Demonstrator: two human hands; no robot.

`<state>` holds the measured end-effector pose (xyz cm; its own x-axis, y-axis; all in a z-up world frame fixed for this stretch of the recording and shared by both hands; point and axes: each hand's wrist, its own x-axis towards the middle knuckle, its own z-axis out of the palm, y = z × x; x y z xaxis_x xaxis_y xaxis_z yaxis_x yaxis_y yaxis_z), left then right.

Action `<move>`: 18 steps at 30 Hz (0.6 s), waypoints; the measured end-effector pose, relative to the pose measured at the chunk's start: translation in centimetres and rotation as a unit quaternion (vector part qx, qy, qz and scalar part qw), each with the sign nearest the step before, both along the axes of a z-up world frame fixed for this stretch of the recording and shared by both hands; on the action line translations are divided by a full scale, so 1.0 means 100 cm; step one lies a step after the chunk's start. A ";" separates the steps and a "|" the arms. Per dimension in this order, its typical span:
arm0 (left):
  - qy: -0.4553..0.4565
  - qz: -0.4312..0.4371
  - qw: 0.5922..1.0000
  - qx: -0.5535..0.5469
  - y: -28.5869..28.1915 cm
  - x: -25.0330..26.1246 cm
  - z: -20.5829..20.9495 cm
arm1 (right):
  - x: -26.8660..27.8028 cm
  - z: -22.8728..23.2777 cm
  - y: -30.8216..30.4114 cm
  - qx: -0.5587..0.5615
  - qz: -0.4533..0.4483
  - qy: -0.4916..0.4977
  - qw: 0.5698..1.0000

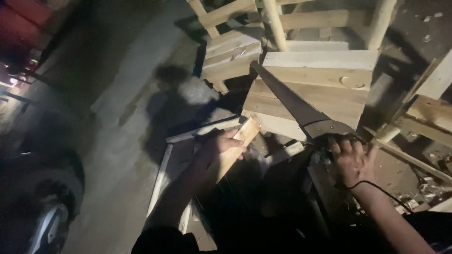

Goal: A person uses a hand saw to slowly cut a small piece of wood while sitting on the floor in a warehouse environment.

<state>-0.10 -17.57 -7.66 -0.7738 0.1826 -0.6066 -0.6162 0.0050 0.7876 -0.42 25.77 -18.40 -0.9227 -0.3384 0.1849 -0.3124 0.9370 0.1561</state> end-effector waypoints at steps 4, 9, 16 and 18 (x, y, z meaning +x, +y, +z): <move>0.009 -0.011 1.000 -0.017 -0.073 -0.059 -0.130 | -0.006 -0.008 -0.006 0.058 0.042 -0.004 0.997; 0.028 -0.059 0.992 -0.111 -0.059 -0.066 -0.090 | -0.011 -0.006 -0.007 0.022 0.083 0.032 0.996; 0.168 -0.062 0.932 -0.314 -0.063 -0.073 -0.113 | -0.013 0.008 -0.003 -0.555 0.045 -0.212 0.803; 0.165 -0.087 0.874 -0.448 -0.054 -0.069 -0.097 | -0.021 0.028 -0.007 -0.880 -0.080 -0.359 0.301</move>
<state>-6.98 -23.01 -17.39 -0.9414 -0.1199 -0.3152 -0.2850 0.7824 0.5538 -2.55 25.06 -15.60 -0.9167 -0.2406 -0.3190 0.3981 -0.6166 -0.6792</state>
